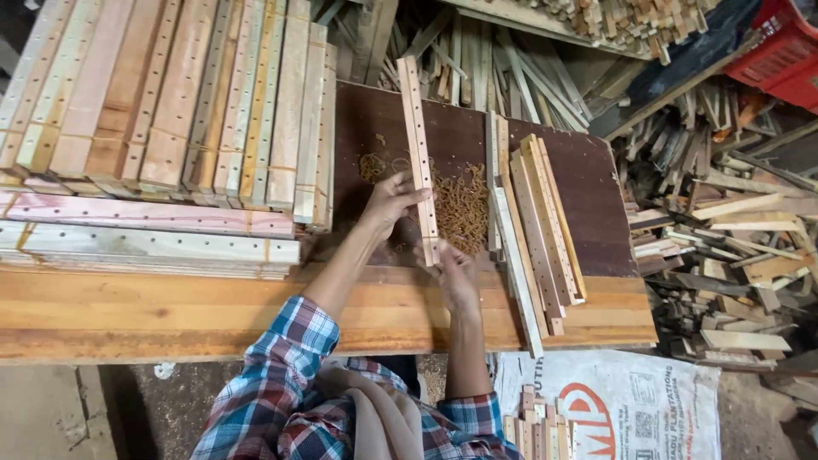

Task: Applying rubber bands to wooden slats and stacking them in a workshop

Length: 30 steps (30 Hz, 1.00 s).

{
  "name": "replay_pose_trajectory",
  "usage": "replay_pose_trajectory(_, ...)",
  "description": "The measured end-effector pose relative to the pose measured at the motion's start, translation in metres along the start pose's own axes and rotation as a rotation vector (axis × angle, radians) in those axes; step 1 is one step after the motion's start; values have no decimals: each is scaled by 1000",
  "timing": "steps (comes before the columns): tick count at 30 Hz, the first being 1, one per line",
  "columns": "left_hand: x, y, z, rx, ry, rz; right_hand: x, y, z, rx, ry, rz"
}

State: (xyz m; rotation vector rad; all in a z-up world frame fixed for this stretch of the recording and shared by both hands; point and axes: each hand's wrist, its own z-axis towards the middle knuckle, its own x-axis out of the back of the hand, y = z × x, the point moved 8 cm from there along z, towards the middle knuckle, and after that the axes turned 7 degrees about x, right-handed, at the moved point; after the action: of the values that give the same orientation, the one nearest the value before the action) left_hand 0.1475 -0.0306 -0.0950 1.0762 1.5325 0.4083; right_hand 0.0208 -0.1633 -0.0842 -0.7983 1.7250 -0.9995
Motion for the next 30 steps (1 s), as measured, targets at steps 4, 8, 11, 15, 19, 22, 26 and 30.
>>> replay_pose_trajectory(4,19,8,-4,-48,47,97,-16,5,-3,-12,-125,-236)
replay_pose_trajectory(8,21,19,-13,-36,65,179,-45,-11,-17,-52,-256,-317)
replay_pose_trajectory(11,26,19,-10,-21,41,191,-46,-10,-14,-71,-350,-337)
replay_pose_trajectory(15,9,29,-38,-103,79,323,-55,-19,-22,-147,-485,-408)
replay_pose_trajectory(19,-21,49,-81,-72,127,853,-89,-120,-8,213,-323,-694)
replay_pose_trajectory(22,-20,12,-80,-20,140,1336,-60,-145,40,273,-136,-535)
replay_pose_trajectory(26,-31,-5,-88,49,106,1581,-9,-138,94,382,-95,-319)
replay_pose_trajectory(30,-74,23,-106,43,68,1658,5,-123,88,379,-7,-251)
